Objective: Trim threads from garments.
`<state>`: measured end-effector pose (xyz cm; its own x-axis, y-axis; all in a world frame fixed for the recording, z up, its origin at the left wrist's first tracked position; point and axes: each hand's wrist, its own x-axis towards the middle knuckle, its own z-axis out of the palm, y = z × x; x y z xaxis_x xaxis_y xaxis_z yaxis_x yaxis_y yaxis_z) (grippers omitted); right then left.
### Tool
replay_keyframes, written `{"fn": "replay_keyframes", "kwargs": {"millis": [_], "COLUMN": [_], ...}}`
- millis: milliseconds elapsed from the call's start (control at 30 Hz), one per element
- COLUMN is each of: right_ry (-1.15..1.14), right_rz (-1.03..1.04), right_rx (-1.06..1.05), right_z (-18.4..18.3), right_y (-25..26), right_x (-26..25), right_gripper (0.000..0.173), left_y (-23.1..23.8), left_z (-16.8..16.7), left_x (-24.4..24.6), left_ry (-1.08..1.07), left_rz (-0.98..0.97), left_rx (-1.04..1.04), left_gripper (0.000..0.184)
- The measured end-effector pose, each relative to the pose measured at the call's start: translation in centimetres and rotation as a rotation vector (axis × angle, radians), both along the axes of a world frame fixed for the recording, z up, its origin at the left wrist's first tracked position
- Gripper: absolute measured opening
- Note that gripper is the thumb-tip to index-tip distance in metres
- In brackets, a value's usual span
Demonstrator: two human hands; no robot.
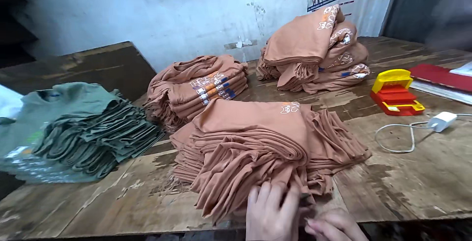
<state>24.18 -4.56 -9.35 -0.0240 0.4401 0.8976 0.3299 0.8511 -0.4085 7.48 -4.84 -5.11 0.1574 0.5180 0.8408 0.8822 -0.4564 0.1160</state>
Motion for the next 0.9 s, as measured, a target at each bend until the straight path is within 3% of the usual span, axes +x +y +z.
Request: {"fn": "replay_keyframes", "kwargs": {"millis": [100, 167, 267, 367, 400, 467, 567, 700, 800, 900], "right_ry": [-0.291, -0.377, -0.328, -0.367, -0.365, -0.319, -0.244, -0.141, -0.079, -0.067], "right_rz": [-0.099, -0.190, -0.274, -0.334, -0.339, -0.335, -0.405, -0.430, -0.409, -0.400], "right_rx": [0.010, -0.002, -0.025, -0.004, 0.018, 0.068, 0.092, -0.086, -0.129, -0.137], "right_z": [-1.3, -1.7, -1.4, -0.3, -0.2, -0.4, -0.5, -0.5, -0.8, -1.1], "right_y": [0.1, 0.2, 0.3, 1.2, 1.6, 1.9, 1.8, 1.2, 0.8, 0.6], "right_x": [2.0, 2.8, 3.0, 2.1, 2.0, 2.3, 3.2, 3.3, 2.8, 2.7], "right_gripper": [0.025, 0.023, 0.017, 0.031, 0.028, 0.015, 0.018, 0.022, 0.021, 0.019], "left_y": [1.0, 1.3, 1.5, 0.9, 1.0, 1.7, 2.3, -0.5, -1.3, -1.5], "left_z": [0.5, 1.6, 2.8, 2.8, 2.5, 1.5, 0.1, 0.2, -0.3, -0.5], "left_x": [-2.1, -4.4, -5.3, -2.8, -2.1, -1.7, -1.6, -0.3, -0.1, 0.1], "left_ry": [-0.103, -0.195, -0.250, -0.125, -0.080, -0.034, 0.027, -0.042, -0.034, 0.031], "left_rz": [-0.085, -0.074, 0.021, 0.166, 0.208, 0.253, 0.161, -0.062, -0.055, 0.019], "left_rx": [-0.119, -0.053, -0.023, -0.175, -0.166, 0.032, 0.157, -0.204, -0.163, -0.126], "left_gripper": [0.021, 0.015, 0.018, 0.033, 0.031, 0.021, 0.010, 0.036, 0.021, 0.019]}}
